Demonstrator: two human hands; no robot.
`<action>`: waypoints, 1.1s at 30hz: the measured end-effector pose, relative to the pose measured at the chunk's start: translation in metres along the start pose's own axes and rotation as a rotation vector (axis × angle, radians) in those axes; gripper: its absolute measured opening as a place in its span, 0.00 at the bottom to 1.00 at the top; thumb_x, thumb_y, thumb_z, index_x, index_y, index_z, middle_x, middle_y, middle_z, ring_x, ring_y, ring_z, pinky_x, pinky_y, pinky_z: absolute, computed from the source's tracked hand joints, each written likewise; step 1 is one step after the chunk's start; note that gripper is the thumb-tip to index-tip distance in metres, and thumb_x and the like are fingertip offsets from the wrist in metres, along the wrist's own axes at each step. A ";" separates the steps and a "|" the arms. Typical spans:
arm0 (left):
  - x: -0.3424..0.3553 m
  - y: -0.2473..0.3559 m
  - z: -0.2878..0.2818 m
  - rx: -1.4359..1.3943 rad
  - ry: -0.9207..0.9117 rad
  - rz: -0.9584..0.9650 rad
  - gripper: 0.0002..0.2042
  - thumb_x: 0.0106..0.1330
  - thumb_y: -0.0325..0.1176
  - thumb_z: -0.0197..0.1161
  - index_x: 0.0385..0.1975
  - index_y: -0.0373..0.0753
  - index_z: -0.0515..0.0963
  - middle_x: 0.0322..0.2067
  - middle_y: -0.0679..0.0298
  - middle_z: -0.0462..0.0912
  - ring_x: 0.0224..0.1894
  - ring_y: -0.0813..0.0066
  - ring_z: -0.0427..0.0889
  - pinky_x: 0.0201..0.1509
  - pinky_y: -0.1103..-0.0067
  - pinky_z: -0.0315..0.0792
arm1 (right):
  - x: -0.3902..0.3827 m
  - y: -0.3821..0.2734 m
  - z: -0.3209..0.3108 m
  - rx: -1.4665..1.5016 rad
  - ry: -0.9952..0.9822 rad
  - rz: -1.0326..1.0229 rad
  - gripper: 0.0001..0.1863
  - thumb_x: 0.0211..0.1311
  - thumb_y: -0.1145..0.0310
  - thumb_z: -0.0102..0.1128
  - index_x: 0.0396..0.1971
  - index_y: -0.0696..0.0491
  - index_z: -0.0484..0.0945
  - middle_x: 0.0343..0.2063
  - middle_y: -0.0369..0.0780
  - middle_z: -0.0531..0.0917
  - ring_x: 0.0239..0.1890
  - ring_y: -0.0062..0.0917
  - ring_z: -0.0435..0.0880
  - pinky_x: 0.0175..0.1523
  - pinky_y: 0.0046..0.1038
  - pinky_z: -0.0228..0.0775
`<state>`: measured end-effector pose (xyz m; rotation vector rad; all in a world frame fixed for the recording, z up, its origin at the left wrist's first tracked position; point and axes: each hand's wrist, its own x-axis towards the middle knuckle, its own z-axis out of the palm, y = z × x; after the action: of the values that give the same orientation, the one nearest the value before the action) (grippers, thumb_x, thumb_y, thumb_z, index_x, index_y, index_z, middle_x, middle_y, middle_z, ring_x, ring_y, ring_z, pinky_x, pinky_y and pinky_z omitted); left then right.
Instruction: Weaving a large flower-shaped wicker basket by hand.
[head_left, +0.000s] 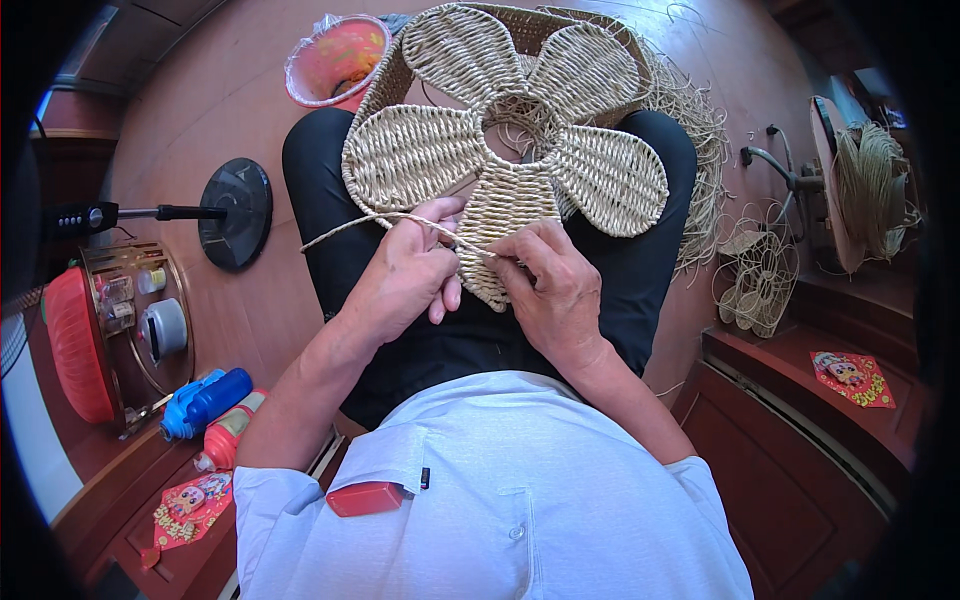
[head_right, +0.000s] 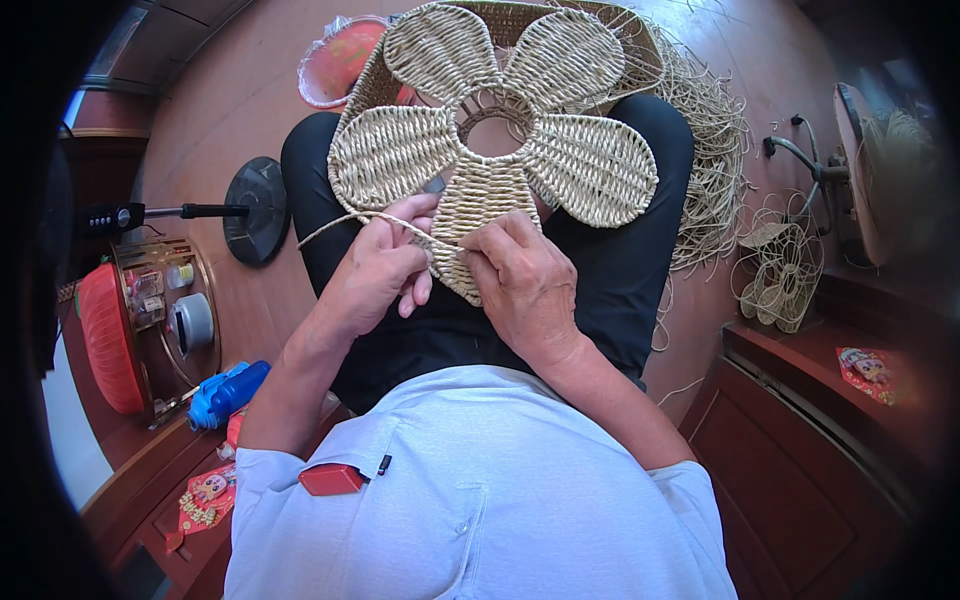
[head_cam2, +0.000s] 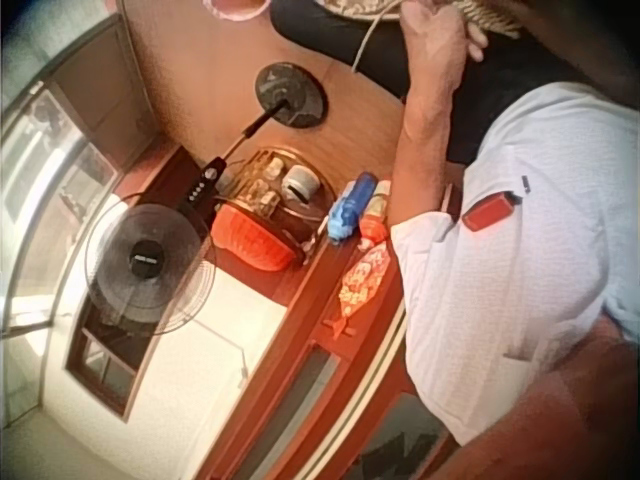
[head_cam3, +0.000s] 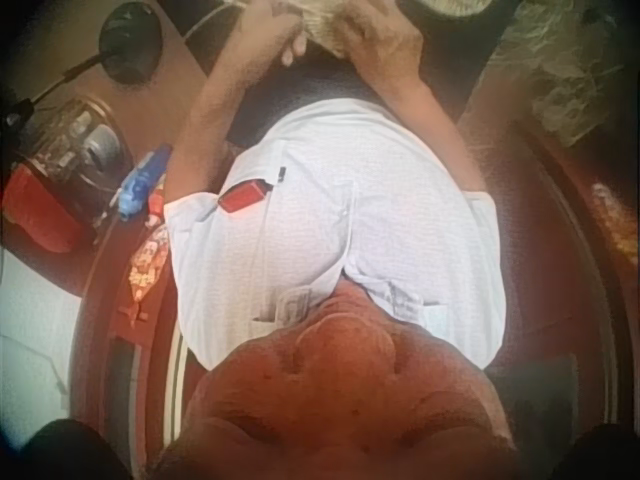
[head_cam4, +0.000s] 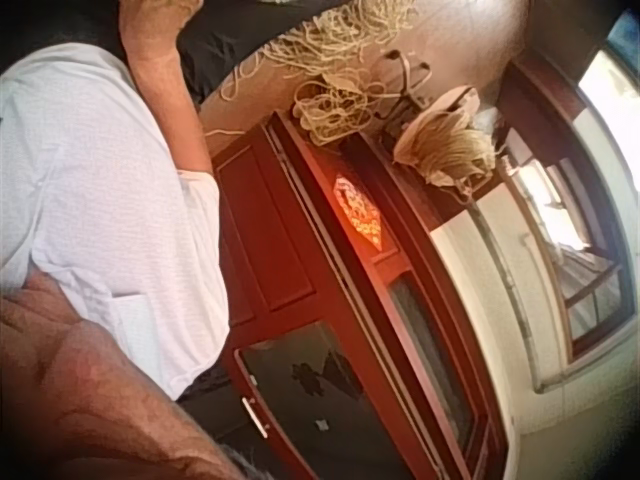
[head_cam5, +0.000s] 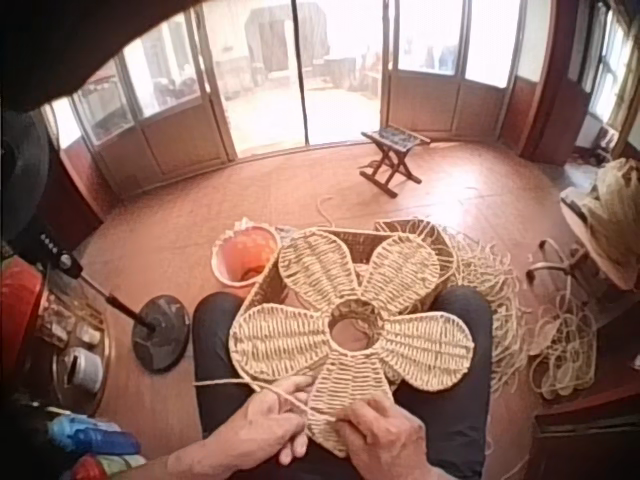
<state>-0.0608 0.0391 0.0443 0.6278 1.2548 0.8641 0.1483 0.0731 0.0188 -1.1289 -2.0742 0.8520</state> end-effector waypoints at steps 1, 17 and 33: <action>-0.002 0.009 0.001 0.132 -0.046 -0.028 0.36 0.71 0.19 0.53 0.82 0.27 0.58 0.61 0.45 0.83 0.27 0.76 0.85 0.24 0.81 0.79 | 0.000 0.000 0.001 0.000 0.004 0.007 0.06 0.64 0.74 0.75 0.39 0.52 0.87 0.35 0.39 0.83 0.37 0.37 0.89 0.43 0.38 0.80; -0.065 0.036 -0.047 0.333 0.311 0.308 0.15 0.80 0.31 0.66 0.62 0.39 0.82 0.25 0.84 0.66 0.26 0.96 0.60 0.30 0.87 0.54 | -0.006 -0.011 0.008 -0.073 -0.010 -0.068 0.18 0.62 0.70 0.77 0.52 0.50 0.84 0.33 0.37 0.83 0.36 0.34 0.87 0.44 0.38 0.75; -0.229 0.130 -0.281 1.027 1.633 0.634 0.15 0.85 0.42 0.66 0.57 0.37 0.88 0.42 0.67 0.90 0.48 0.78 0.86 0.58 0.77 0.80 | 0.017 -0.020 0.021 0.042 0.099 -0.205 0.09 0.68 0.68 0.76 0.34 0.53 0.83 0.28 0.40 0.84 0.30 0.37 0.87 0.36 0.39 0.76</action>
<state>-0.3799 -0.0949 0.2128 1.2193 3.1907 1.2540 0.1151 0.0744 0.0253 -0.8990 -2.0386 0.7221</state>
